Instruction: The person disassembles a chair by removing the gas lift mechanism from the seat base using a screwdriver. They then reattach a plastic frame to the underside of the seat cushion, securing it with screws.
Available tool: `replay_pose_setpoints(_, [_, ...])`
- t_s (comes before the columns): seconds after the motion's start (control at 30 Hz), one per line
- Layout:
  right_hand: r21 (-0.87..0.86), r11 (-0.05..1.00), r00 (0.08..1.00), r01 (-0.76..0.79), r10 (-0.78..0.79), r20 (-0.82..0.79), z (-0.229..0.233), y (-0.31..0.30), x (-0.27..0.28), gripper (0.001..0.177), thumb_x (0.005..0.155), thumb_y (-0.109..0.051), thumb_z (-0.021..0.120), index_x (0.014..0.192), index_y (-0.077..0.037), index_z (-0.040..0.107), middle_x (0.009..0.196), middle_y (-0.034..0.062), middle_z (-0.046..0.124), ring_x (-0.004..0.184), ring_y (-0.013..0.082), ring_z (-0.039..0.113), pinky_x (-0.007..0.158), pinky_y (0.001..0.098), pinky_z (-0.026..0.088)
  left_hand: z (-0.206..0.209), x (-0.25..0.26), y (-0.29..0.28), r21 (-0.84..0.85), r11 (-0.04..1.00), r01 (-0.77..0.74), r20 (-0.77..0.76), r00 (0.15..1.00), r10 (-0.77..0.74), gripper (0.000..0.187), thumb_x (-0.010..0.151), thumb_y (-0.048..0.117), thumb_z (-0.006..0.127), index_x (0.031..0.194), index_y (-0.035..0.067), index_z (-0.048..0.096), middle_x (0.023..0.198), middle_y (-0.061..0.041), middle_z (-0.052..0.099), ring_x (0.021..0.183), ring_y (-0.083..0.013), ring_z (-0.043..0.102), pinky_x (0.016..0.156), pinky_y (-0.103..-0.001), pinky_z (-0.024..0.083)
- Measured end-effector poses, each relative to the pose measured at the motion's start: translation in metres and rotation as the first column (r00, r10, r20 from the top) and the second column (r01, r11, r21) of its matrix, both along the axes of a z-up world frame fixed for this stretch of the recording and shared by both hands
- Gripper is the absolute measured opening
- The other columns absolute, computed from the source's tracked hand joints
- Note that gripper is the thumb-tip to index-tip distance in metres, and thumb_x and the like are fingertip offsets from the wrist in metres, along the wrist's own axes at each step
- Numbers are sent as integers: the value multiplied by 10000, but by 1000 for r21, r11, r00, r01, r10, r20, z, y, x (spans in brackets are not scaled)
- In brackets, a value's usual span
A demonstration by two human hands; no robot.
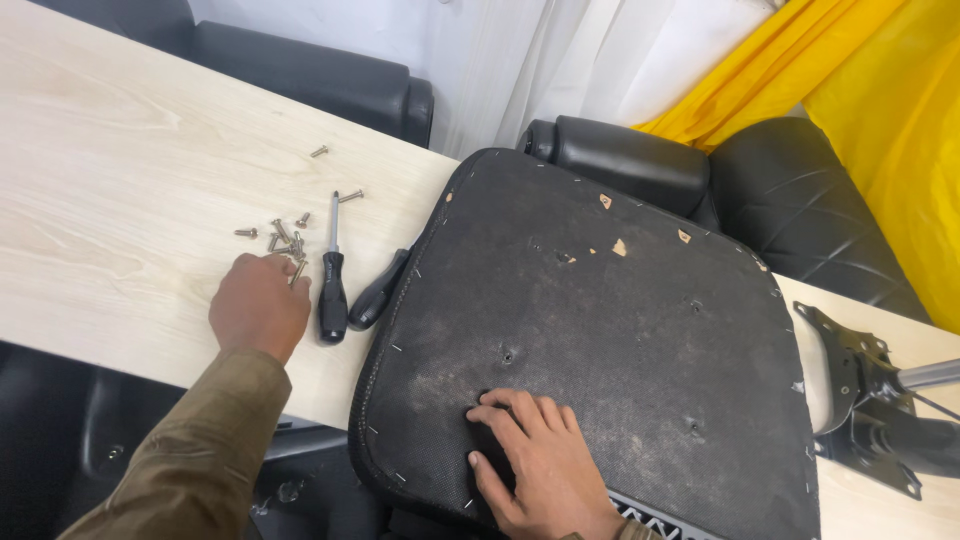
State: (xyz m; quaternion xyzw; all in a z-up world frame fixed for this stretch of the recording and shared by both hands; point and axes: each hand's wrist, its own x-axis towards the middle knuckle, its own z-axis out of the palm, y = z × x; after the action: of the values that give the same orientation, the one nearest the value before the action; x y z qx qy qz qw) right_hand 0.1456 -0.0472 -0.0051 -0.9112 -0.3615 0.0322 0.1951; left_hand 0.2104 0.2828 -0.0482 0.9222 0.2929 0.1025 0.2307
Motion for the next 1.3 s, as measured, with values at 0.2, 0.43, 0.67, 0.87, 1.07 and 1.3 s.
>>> replay_pose_setpoints(0.2, [1, 1000, 1000, 4, -4, -31, 2, 2, 3, 389, 857, -258, 664, 1209, -93, 684, 1285, 70, 606, 1089, 235, 579, 925, 404, 427, 1, 17, -4, 203, 978, 43, -64, 998, -30, 320, 983, 256, 570, 1033, -46, 663, 1104, -215, 626, 1000, -366, 650, 805, -466, 543])
replay_pose_setpoints(0.43, [0, 1000, 999, 11, -11, -46, 1, 2, 3, 387, 852, -256, 665, 1203, -96, 683, 1284, 69, 601, 1102, 239, 571, 935, 403, 428, 7, -4, -34, -44, 998, 41, -50, 998, -43, 379, 1088, 269, 414, 1077, -62, 599, 1116, -251, 602, 1062, -414, 624, 893, -507, 523])
replay_pose_setpoints(0.67, [-19, 1000, 998, 20, -22, -66, 5, 4, 3, 382, 862, -261, 666, 1209, -101, 679, 1298, 64, 589, 1106, 237, 559, 937, 402, 423, 6, -10, -39, -49, 994, 99, 146, 985, -91, 298, 1008, 177, 449, 1118, -63, 587, 1173, -253, 622, 1081, -408, 616, 869, -511, 515])
replay_pose_setpoints(0.87, [7, 1000, 996, 16, -15, -90, 12, 2, 1, 368, 886, -242, 688, 1223, -93, 674, 1316, 81, 582, 1133, 253, 546, 957, 414, 423, 12, -1, -36, -197, 980, 13, 19, 1000, -10, 365, 1035, 230, 507, 1136, -116, 564, 1133, -293, 644, 1074, -412, 642, 947, -504, 512])
replay_pose_setpoints(1.07, [65, 997, 994, -42, 48, -98, 15, -6, 2, 367, 924, -234, 690, 1253, -73, 663, 1368, 94, 579, 1207, 258, 537, 1006, 418, 421, 18, 6, -40, -37, 997, 65, -154, 986, -70, 570, 863, 328, 716, 1149, -129, 530, 1095, -282, 632, 1018, -419, 648, 854, -503, 550])
replay_pose_setpoints(1.3, [75, 992, 983, -97, 107, -146, 11, -21, 4, 373, 938, -228, 683, 1272, -65, 653, 1397, 96, 572, 1266, 253, 533, 1024, 418, 419, 19, 9, -44, -116, 993, 21, -116, 993, -35, 413, 953, 287, 638, 1082, -103, 592, 1047, -276, 675, 954, -404, 687, 857, -508, 550])
